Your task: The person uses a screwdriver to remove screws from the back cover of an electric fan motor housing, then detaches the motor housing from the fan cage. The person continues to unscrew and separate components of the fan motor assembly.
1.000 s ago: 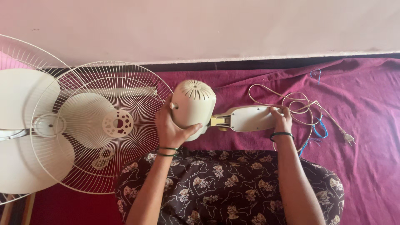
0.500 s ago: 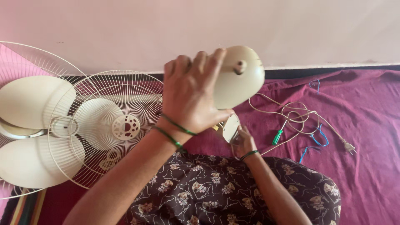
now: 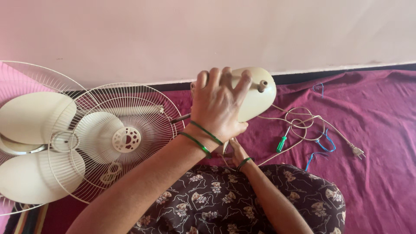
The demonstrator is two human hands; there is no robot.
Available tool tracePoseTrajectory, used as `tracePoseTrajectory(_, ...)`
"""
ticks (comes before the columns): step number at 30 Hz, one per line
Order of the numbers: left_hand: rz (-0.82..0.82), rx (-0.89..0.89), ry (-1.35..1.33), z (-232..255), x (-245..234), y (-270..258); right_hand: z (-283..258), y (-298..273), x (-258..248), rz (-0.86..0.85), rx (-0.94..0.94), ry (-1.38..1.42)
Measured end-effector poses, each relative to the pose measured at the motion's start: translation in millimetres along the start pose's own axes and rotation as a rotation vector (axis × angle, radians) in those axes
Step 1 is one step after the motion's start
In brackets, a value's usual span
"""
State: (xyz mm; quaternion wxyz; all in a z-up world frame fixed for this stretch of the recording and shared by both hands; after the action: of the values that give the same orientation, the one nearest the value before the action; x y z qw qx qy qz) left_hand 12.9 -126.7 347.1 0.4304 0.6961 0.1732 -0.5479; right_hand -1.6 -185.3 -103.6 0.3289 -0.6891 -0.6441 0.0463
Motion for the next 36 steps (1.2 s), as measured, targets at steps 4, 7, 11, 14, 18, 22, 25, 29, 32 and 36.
tracePoseTrajectory(4,0.007,-0.02,-0.025,-7.0,3.6,-2.0,-15.2,4.9,-26.1,0.096,-0.016,-0.299)
tracePoseTrajectory(7,0.049,-0.022,-0.046,-2.5,0.7,-5.8,-77.5,-19.6,-43.7,0.275,-0.31,-0.665)
tracePoseTrajectory(11,0.092,-0.027,-0.061,10.6,-5.6,-12.6,-189.2,-110.0,-35.4,0.344,-0.931,-0.061)
tracePoseTrajectory(14,0.191,-0.026,-0.079,18.3,-15.2,-21.0,-259.3,-190.5,2.4,0.276,-1.23,-0.219)
tracePoseTrajectory(18,0.222,-0.003,-0.226,21.4,-27.2,-26.5,-315.3,-258.5,75.7,0.451,-1.54,-0.934)
tracePoseTrajectory(22,0.211,0.038,-0.608,6.5,-31.1,-43.2,-342.7,-253.6,108.0,0.43,-1.476,-1.122)
tracePoseTrajectory(25,0.322,0.042,-0.943,-30.8,-28.3,-72.5,-348.7,-247.9,109.7,0.397,-1.465,-1.087)
tracePoseTrajectory(29,0.526,-0.193,-1.04,-67.1,3.7,-105.5,-347.9,-242.7,108.3,0.389,-1.479,-1.045)
tracePoseTrajectory(32,0.484,-0.381,-1.032,-66.4,33.2,-128.5,-346.1,-239.5,109.6,0.399,-1.495,-1.021)
tracePoseTrajectory(36,0.551,-0.357,-0.964,-49.9,35.1,-146.0,-345.3,-237.2,112.9,0.401,-1.49,-1.032)
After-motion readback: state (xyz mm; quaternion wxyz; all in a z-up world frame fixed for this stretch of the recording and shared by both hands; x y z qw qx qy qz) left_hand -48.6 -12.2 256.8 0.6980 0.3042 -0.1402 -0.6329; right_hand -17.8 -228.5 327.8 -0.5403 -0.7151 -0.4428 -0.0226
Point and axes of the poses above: each hand's wrist, its own y-axis towards the middle knuckle, its own x-axis out of the palm, z = x × y, the point moved 7 cm from there along y, towards the middle knuckle, and after that the axes turned 7 degrees about -x, right-handed, at the moved point
